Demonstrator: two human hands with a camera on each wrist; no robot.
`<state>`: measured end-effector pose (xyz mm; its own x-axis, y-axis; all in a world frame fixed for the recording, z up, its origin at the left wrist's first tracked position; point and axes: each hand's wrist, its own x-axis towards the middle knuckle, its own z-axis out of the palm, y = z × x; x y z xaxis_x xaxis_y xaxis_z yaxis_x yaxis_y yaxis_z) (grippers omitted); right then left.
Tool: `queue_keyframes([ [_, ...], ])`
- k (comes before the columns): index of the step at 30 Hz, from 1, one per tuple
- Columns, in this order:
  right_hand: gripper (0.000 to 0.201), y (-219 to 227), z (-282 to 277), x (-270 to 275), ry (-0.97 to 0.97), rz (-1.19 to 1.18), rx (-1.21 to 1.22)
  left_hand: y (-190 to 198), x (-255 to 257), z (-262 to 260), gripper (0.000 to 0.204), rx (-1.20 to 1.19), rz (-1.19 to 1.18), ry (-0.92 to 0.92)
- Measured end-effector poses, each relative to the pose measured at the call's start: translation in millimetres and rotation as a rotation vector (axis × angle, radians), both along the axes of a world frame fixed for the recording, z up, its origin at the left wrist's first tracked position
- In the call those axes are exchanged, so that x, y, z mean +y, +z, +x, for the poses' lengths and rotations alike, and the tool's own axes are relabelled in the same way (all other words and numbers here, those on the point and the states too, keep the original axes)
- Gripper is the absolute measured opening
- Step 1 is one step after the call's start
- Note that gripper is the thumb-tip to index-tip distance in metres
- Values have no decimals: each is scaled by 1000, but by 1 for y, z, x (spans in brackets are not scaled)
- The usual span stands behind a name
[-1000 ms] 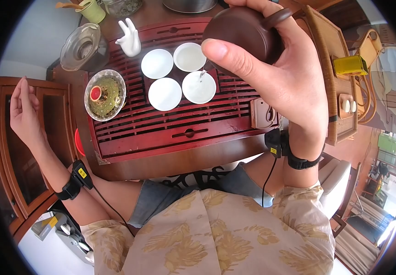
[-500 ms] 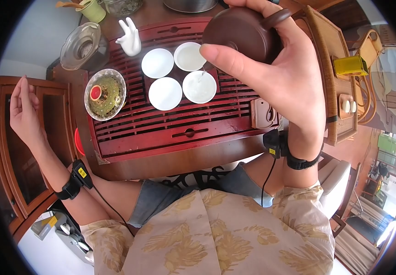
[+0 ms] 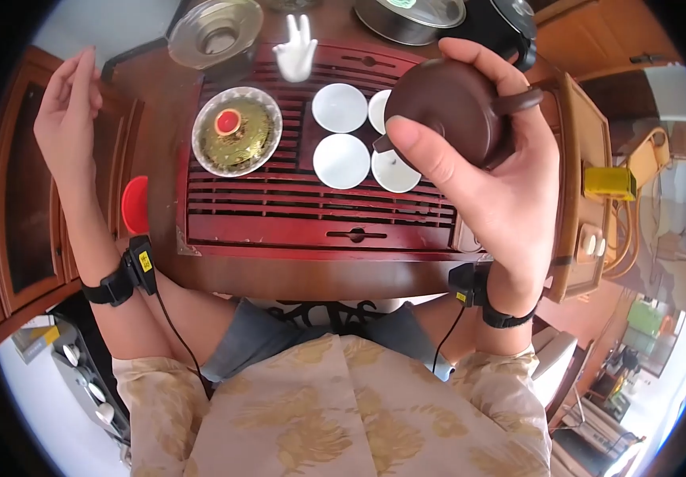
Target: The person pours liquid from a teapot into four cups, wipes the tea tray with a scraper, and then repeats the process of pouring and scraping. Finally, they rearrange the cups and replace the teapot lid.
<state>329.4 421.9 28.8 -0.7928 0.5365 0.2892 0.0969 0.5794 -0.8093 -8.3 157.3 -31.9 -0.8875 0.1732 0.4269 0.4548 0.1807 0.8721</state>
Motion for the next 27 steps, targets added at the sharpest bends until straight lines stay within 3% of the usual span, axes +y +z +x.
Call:
queue_keyframes([
  [4,75,-7,-6,-2,28,134,-94,-1,-3,-3,32,3,40,-49],
  [11,69,-12,-9,-1,39,218,-89,0,-4,-3,33,8,37,-63],
  [27,69,-8,-8,-5,6,22,7,-3,-7,-5,33,68,-5,-73],
])
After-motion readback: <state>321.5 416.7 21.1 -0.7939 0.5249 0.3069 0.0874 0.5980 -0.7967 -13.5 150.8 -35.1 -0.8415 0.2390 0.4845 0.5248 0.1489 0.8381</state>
